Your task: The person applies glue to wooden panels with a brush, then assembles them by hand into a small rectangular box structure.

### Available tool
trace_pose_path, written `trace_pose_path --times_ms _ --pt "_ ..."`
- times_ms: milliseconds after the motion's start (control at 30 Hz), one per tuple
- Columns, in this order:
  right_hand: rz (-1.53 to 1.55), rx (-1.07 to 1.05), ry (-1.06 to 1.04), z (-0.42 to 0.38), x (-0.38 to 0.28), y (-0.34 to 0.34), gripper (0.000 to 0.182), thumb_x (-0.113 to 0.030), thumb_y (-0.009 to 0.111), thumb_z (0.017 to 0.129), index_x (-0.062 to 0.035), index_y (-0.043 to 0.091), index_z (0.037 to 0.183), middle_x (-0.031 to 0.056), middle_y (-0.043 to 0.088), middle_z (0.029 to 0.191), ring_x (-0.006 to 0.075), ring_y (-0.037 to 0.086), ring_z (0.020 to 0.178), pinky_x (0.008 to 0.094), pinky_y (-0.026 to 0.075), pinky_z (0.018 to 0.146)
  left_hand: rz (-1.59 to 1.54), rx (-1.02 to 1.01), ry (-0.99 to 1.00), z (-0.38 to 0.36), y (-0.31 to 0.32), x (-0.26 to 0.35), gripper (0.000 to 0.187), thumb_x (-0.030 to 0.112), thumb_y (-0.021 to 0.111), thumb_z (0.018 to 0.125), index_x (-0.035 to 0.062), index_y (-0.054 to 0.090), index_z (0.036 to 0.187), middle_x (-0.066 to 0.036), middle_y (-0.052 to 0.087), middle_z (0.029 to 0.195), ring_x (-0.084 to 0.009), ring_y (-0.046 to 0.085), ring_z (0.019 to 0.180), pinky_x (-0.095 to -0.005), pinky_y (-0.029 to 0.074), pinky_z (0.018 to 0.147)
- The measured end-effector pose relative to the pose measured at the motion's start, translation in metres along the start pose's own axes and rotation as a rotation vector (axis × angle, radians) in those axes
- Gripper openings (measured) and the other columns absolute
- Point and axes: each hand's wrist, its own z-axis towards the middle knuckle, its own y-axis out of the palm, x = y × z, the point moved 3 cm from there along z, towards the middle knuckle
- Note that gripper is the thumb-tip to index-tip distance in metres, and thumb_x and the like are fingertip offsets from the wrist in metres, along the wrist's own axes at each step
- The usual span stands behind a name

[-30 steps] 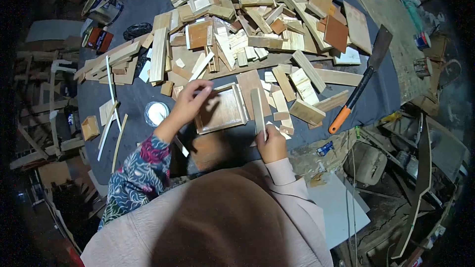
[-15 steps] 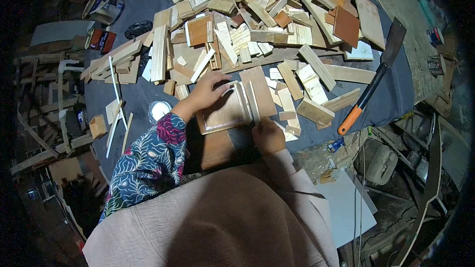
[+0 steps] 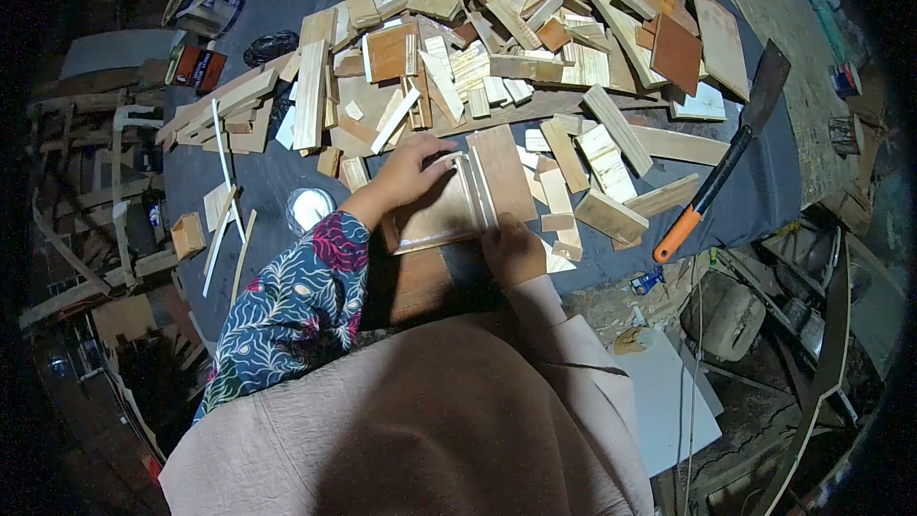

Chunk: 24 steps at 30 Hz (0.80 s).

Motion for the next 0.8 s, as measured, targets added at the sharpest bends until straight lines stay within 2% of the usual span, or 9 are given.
trace_pose_path --times_ms 400,500,567,800 --pt "-0.026 0.036 -0.016 -0.0012 -0.0008 0.0057 0.015 -0.017 0.047 0.074 -0.0023 0.046 0.073 0.0218 0.054 0.07 0.0381 0.054 0.062 0.0452 0.044 0.057 0.027 0.032 0.014 0.0022 0.0043 -0.0035 0.025 0.017 0.057 0.072 0.0094 0.058 0.095 -0.014 0.051 0.084 -0.0307 0.048 0.085 -0.0355 0.039 0.076" --pt "-0.021 0.043 -0.014 -0.0015 -0.0014 0.0049 0.015 -0.017 0.047 0.074 -0.0028 0.046 0.073 0.0214 0.054 0.07 0.0379 0.054 0.062 0.045 0.044 0.057 0.032 0.034 0.002 0.002 0.0028 -0.0027 0.024 0.017 0.057 0.072 0.0092 0.058 0.095 -0.014 0.051 0.085 -0.0308 0.048 0.086 -0.0355 0.039 0.076" --pt "0.001 0.011 0.008 -0.0011 -0.0008 0.0052 0.015 -0.018 0.047 0.074 -0.0029 0.046 0.073 0.0211 0.054 0.07 0.0381 0.053 0.063 0.0448 0.043 0.057 0.034 -0.003 0.008 0.0025 0.0025 -0.0011 0.025 0.014 0.055 0.075 0.0051 0.057 0.098 -0.014 0.052 0.088 -0.0295 0.048 0.087 -0.0336 0.038 0.079" --pt "0.067 -0.01 0.035 -0.0007 -0.0017 0.0035 0.015 -0.018 0.048 0.074 -0.003 0.047 0.073 0.0214 0.054 0.072 0.0388 0.053 0.067 0.0445 0.043 0.06 0.045 -0.014 0.021 0.0053 0.0046 -0.0008 0.024 0.015 0.055 0.075 0.0059 0.057 0.097 -0.014 0.052 0.089 -0.0299 0.048 0.087 -0.0337 0.038 0.079"
